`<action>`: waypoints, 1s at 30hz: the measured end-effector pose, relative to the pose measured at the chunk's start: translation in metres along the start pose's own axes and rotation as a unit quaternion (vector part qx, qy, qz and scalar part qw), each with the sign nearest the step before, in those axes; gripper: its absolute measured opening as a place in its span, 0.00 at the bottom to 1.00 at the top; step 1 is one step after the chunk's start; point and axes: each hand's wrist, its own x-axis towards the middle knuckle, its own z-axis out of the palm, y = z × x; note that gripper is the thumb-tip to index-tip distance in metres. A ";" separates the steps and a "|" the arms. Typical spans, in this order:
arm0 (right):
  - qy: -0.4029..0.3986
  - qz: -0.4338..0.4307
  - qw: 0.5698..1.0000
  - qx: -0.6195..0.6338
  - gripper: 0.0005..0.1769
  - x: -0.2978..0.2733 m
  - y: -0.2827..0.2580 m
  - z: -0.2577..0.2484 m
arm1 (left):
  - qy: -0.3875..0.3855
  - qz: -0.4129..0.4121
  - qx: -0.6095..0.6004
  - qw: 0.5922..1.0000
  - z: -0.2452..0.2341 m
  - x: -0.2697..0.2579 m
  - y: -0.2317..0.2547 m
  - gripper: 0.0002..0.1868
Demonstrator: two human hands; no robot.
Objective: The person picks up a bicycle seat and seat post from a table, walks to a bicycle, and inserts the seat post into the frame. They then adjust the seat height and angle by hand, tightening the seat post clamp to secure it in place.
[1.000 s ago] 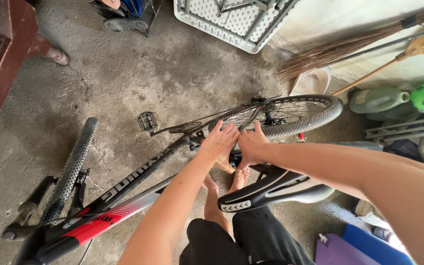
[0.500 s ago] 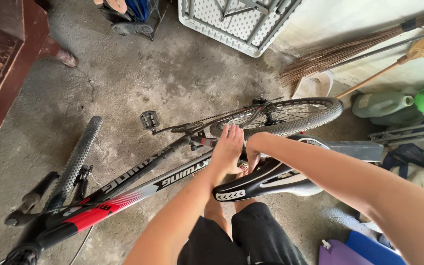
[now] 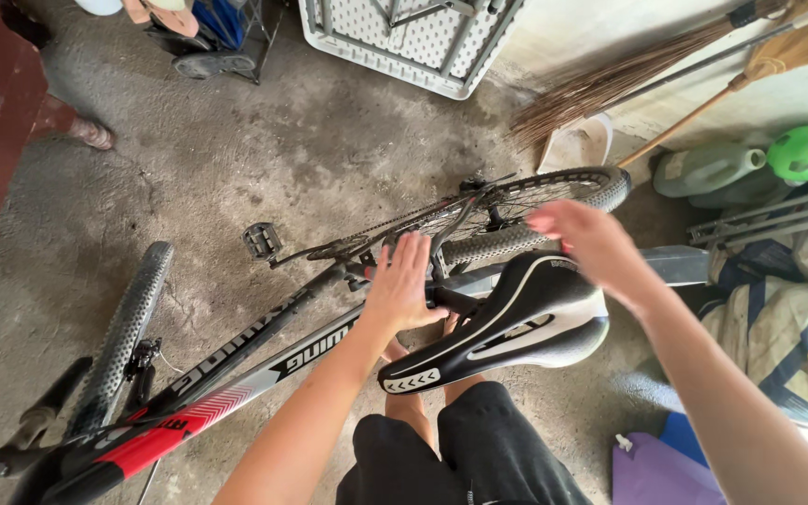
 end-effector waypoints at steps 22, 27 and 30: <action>-0.034 0.271 0.797 0.538 0.21 0.032 0.181 0.064 | 0.121 -0.102 -0.368 0.916 0.047 -0.016 0.019 0.54; -0.008 0.119 0.831 0.543 0.13 0.050 0.234 0.080 | 0.168 -0.087 -0.375 0.907 0.041 -0.018 0.022 0.51; 0.028 0.104 0.821 0.560 0.14 0.060 0.256 0.089 | 0.149 -0.126 -0.370 0.908 0.039 -0.019 0.028 0.48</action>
